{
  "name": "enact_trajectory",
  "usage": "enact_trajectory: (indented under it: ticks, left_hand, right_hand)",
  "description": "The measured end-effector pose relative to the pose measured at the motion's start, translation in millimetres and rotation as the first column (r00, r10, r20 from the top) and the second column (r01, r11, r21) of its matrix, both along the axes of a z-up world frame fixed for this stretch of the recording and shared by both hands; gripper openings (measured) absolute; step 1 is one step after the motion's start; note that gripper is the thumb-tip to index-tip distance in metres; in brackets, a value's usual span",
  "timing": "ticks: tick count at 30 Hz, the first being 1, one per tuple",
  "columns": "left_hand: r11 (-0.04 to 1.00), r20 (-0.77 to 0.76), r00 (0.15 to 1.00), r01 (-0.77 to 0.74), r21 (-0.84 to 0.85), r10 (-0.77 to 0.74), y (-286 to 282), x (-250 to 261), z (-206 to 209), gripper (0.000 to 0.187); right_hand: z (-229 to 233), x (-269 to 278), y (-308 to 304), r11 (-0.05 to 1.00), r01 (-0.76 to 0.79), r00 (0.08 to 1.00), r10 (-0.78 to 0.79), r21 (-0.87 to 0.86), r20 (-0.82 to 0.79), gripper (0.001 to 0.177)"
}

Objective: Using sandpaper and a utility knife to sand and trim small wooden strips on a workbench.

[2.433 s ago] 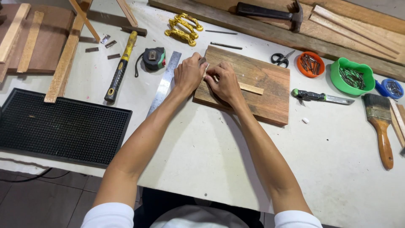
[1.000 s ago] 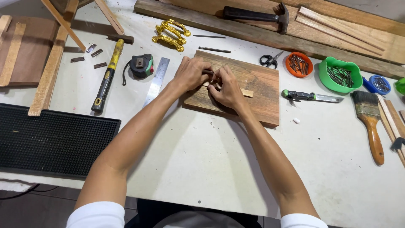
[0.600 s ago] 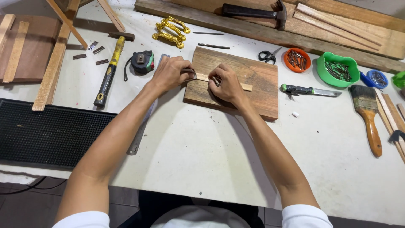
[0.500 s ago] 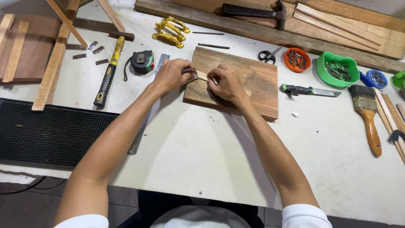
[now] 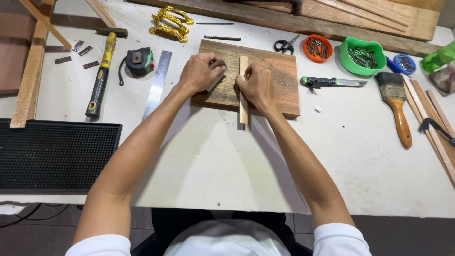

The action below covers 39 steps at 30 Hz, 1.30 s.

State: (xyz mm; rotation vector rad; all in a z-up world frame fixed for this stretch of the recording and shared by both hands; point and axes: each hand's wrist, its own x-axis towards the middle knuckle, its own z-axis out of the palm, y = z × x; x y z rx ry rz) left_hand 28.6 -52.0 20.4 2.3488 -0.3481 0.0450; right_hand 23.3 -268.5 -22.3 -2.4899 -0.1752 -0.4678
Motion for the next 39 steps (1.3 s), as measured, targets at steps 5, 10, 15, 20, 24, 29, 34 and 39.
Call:
enact_trajectory:
  ticks: [5, 10, 15, 20, 24, 29, 34, 39]
  left_hand:
    - [0.994, 0.256, 0.964, 0.09, -0.063, -0.071, -16, -21, -17, 0.027]
    - [0.985, 0.239, 0.958, 0.172, -0.026, -0.161, -38, -46, -10, 0.033]
    - [0.986, 0.282, 0.947, 0.128, 0.11, -0.155, -57, -40, -15, 0.032]
    - [0.987, 0.212, 0.974, 0.052, 0.155, -0.085, -68, -24, -6, 0.034]
    - [0.991, 0.353, 0.933, 0.031, 0.129, -0.075, -76, 6, -22, 0.033]
    - [0.991, 0.408, 0.912, -0.008, 0.131, -0.047, -86, 43, -37, 0.027]
    - [0.986, 0.381, 0.924, -0.053, 0.158, -0.011, -91, 57, -37, 0.026]
    - [0.993, 0.452, 0.892, -0.048, 0.111, -0.008, -87, 39, -38, 0.032]
  right_hand:
    - [16, -31, -19, 0.989, -0.143, 0.988, 0.141, -0.028, -0.063, 0.031]
    - [38, -49, -53, 0.869, -0.446, 0.883, 0.466, -0.214, 0.048, 0.084]
    - [20, -23, -69, 0.807, -0.46, 0.881, 0.467, -0.371, -0.078, 0.108]
    - [29, -18, -65, 0.813, -0.457, 0.886, 0.453, -0.36, -0.102, 0.105]
    - [26, -11, -65, 0.84, -0.459, 0.885, 0.462, -0.289, -0.062, 0.13]
    - [11, -3, -67, 0.845, -0.449, 0.891, 0.448, -0.29, -0.073, 0.151]
    - [7, 1, -68, 0.851, -0.431, 0.902, 0.42, -0.299, -0.104, 0.157]
    - [7, 0, -69, 0.853, -0.43, 0.902, 0.416, -0.295, -0.111, 0.157]
